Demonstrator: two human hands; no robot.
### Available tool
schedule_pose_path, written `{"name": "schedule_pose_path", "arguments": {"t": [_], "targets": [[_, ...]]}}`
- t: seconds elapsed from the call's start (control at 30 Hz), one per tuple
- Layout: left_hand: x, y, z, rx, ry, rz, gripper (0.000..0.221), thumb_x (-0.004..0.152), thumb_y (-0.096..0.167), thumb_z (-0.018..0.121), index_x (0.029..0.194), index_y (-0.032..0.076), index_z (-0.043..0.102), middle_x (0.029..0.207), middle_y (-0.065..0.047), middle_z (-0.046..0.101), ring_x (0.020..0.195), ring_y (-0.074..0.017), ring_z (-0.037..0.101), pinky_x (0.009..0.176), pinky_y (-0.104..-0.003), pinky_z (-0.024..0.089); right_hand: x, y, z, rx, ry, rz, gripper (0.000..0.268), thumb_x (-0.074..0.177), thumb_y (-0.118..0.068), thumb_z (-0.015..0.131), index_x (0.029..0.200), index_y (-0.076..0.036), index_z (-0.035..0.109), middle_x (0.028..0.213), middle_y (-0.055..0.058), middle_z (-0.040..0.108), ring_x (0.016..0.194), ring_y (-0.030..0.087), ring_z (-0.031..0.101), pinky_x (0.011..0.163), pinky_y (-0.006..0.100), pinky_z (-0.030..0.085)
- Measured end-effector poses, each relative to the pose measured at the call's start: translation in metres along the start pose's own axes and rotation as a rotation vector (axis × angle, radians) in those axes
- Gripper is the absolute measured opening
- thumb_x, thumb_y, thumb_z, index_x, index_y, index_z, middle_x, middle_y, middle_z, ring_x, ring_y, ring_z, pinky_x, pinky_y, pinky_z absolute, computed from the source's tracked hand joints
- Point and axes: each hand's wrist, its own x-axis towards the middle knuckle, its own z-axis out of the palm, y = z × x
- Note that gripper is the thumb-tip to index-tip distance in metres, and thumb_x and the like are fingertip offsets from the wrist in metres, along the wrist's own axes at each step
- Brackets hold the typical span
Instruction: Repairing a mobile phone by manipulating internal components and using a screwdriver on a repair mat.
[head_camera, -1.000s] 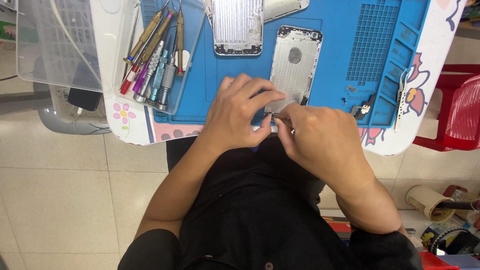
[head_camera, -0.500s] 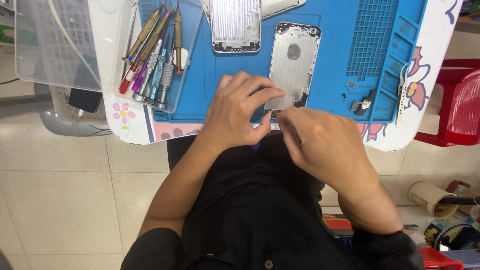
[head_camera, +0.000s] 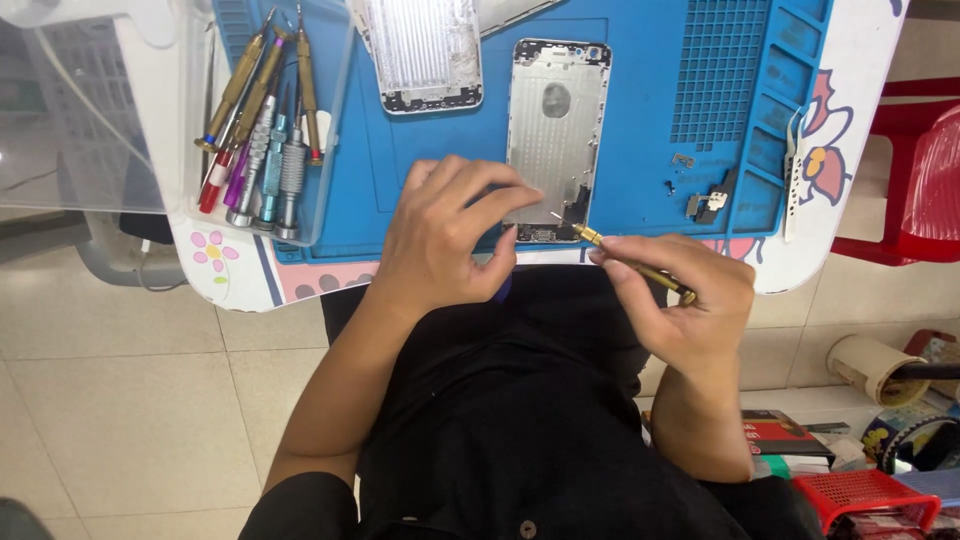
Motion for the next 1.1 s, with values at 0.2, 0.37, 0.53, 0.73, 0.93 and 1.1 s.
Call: {"name": "schedule_pose_path", "arguments": {"t": [0.2, 0.37, 0.53, 0.73, 0.93, 1.1], "targets": [[0.006, 0.004, -0.001, 0.014, -0.023, 0.000, 0.028, 0.081, 0.009, 0.075, 0.108, 0.012, 0.076, 0.109, 0.000, 0.070, 0.093, -0.0191, 0.062, 0.083, -0.037, 0.040, -0.018, 0.026, 0.024, 0.127, 0.044, -0.111, 0.016, 0.086, 0.008, 0.075, 0.101, 0.003, 0.074, 0.088, 0.012, 0.077, 0.081, 0.020, 0.077, 0.072, 0.026, 0.061], [0.008, 0.007, 0.002, 0.032, 0.009, -0.013, 0.021, 0.085, 0.005, 0.075, 0.105, 0.012, 0.076, 0.108, 0.002, 0.071, 0.095, -0.0179, 0.064, 0.083, -0.035, 0.040, -0.025, 0.040, 0.032, 0.176, 0.070, -0.155, 0.016, 0.082, 0.008, 0.076, 0.097, 0.001, 0.074, 0.084, 0.011, 0.077, 0.077, 0.019, 0.075, 0.070, 0.024, 0.059], [0.007, 0.005, 0.004, 0.058, 0.013, -0.017, 0.019, 0.086, 0.004, 0.075, 0.104, 0.012, 0.077, 0.107, 0.002, 0.072, 0.093, -0.0172, 0.063, 0.082, -0.034, 0.039, -0.025, 0.047, 0.026, 0.184, 0.085, -0.179, 0.019, 0.082, 0.008, 0.075, 0.100, 0.003, 0.073, 0.086, 0.012, 0.077, 0.080, 0.018, 0.074, 0.073, 0.026, 0.057], [0.006, 0.004, 0.005, 0.074, 0.025, -0.011, 0.018, 0.088, 0.003, 0.075, 0.104, 0.012, 0.077, 0.106, 0.002, 0.072, 0.091, -0.0160, 0.062, 0.082, -0.034, 0.039, -0.032, 0.065, 0.017, 0.210, 0.149, -0.159, 0.015, 0.090, 0.007, 0.071, 0.105, 0.004, 0.071, 0.088, 0.015, 0.075, 0.086, 0.021, 0.075, 0.074, 0.027, 0.060], [0.007, 0.006, 0.004, 0.074, 0.028, -0.001, 0.019, 0.087, 0.003, 0.075, 0.103, 0.011, 0.077, 0.106, 0.002, 0.072, 0.091, -0.0167, 0.062, 0.081, -0.034, 0.039, -0.041, 0.087, 0.016, 0.283, 0.272, -0.184, 0.019, 0.103, -0.016, 0.070, 0.108, 0.002, 0.067, 0.085, 0.014, 0.072, 0.081, 0.019, 0.071, 0.068, 0.025, 0.057], [0.007, 0.006, 0.005, 0.090, 0.024, -0.011, 0.020, 0.087, 0.002, 0.075, 0.105, 0.011, 0.077, 0.108, 0.002, 0.071, 0.094, -0.0181, 0.062, 0.083, -0.034, 0.040, -0.043, 0.104, 0.013, 0.309, 0.458, -0.149, 0.041, 0.111, -0.044, 0.049, 0.109, -0.004, 0.051, 0.081, 0.009, 0.059, 0.061, 0.013, 0.057, 0.055, 0.020, 0.047]]}}
